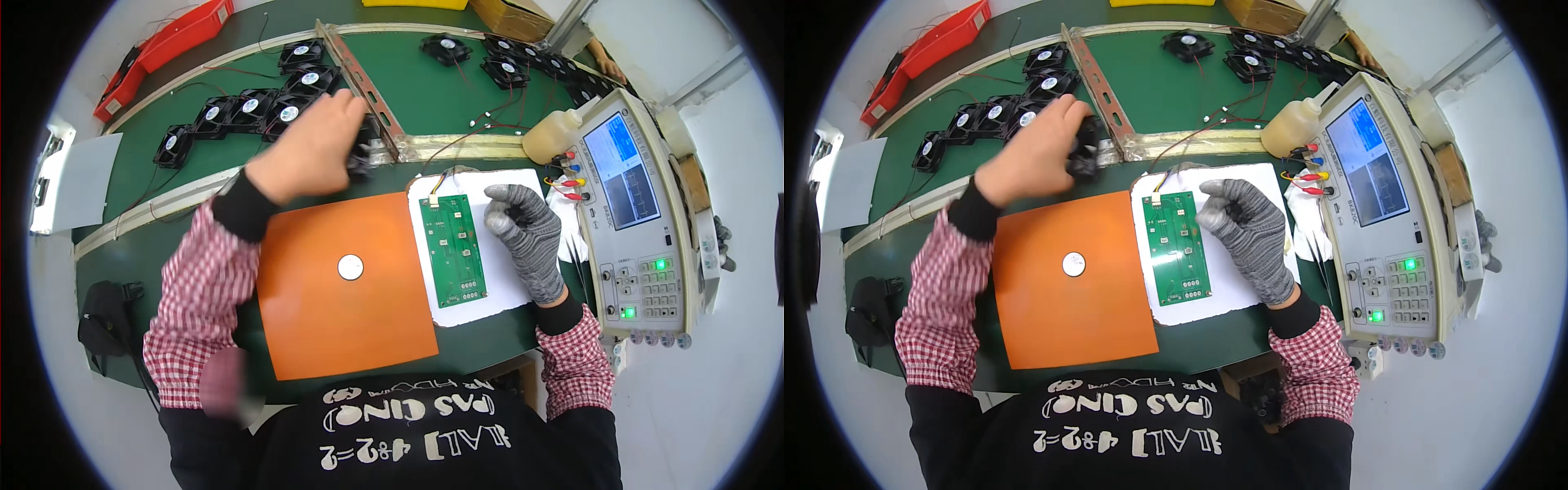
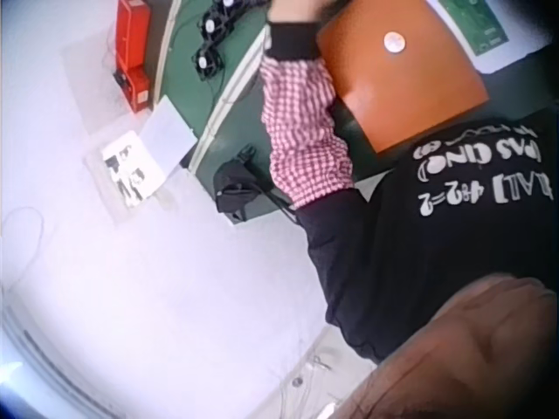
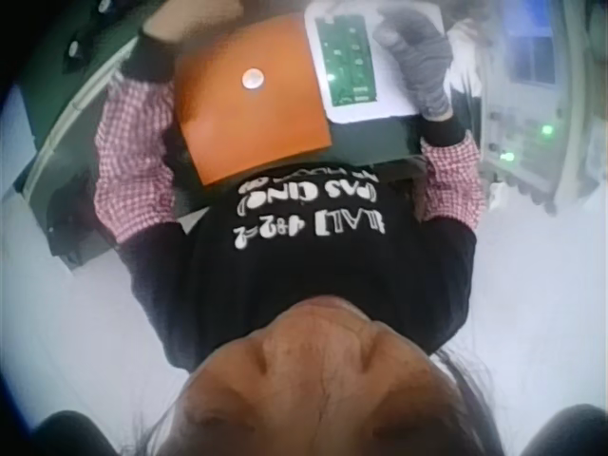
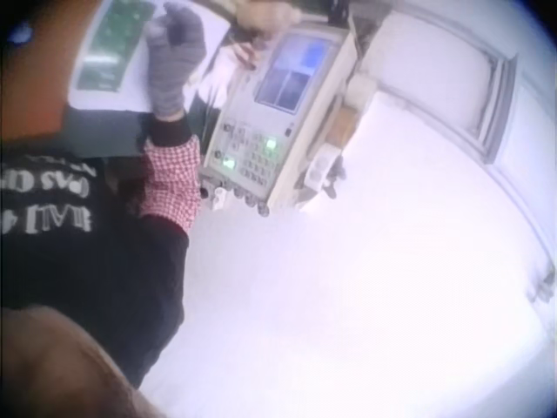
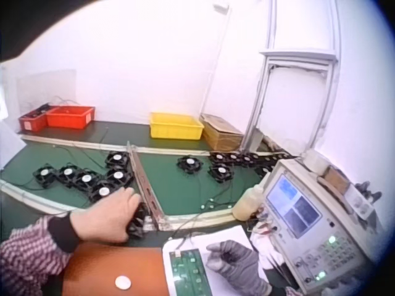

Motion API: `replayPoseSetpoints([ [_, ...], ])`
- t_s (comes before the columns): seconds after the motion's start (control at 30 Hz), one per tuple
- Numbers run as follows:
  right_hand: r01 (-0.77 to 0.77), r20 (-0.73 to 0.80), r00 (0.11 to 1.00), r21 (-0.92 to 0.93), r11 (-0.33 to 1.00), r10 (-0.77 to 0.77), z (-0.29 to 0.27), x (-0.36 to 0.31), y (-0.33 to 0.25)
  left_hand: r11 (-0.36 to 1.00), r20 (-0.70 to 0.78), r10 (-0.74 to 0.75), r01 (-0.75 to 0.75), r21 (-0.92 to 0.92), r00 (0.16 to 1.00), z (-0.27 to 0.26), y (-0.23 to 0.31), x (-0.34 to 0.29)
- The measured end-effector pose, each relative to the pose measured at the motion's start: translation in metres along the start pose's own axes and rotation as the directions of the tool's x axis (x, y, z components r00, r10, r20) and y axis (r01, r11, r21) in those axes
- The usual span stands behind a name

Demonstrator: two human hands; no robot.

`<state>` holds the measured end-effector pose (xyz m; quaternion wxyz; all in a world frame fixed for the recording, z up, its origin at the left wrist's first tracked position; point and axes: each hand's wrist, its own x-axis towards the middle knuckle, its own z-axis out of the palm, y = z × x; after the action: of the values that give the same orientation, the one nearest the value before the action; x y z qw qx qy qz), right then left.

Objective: The person repeatedly picks up small black cooling fans from a green workbench and connects them to a green circuit board using red and black wires. The person holds the fan in one hand and uses the other to touch the wires to the board, likely to test the fan's operation. The process is repeated for multiple fans throughout the clip.

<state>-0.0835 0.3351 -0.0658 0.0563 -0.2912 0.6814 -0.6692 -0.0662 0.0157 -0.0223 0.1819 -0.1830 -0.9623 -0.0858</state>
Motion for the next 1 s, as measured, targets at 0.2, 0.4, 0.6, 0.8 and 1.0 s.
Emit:
replayPoseSetpoints([
  [0.2, -0.117, 0.564, 0.825, 0.114, 0.987, 0.033, 0.036, -0.019, -0.038, 0.883, -0.47, 0.155, -0.335, -0.328, 0.869, -0.057, 0.13, -0.044],
  [0.4, -0.289, 0.965, 0.243, -0.027, 0.957, 0.101, 0.027, -0.037, -0.043, 0.987, -0.858, 0.102, -0.158, 0.025, 0.503, -0.098, 0.034, -0.07],
  [0.6, -0.171, 0.446, 0.879, -0.04, 0.984, 0.171, -0.007, -0.014, -0.037, 0.358, -0.17, -0.826, 0.267, -0.895, 0.537, -0.058, 0.022, -0.091],
  [0.8, 0.051, 0.205, 0.978, -0.363, 0.93, 0.026, -0.003, 0.003, 0.009, 0.708, -0.049, -0.376, 0.253, -0.659, 0.925, 0.014, 0.075, -0.107],
  [1.0, 0.298, 0.266, 0.948, -0.544, 0.784, -0.176, -0.002, -0.001, 0.02, 0.783, 0.099, -0.08, 0.124, -0.61, 0.992, -0.002, 0.063, -0.108],
])
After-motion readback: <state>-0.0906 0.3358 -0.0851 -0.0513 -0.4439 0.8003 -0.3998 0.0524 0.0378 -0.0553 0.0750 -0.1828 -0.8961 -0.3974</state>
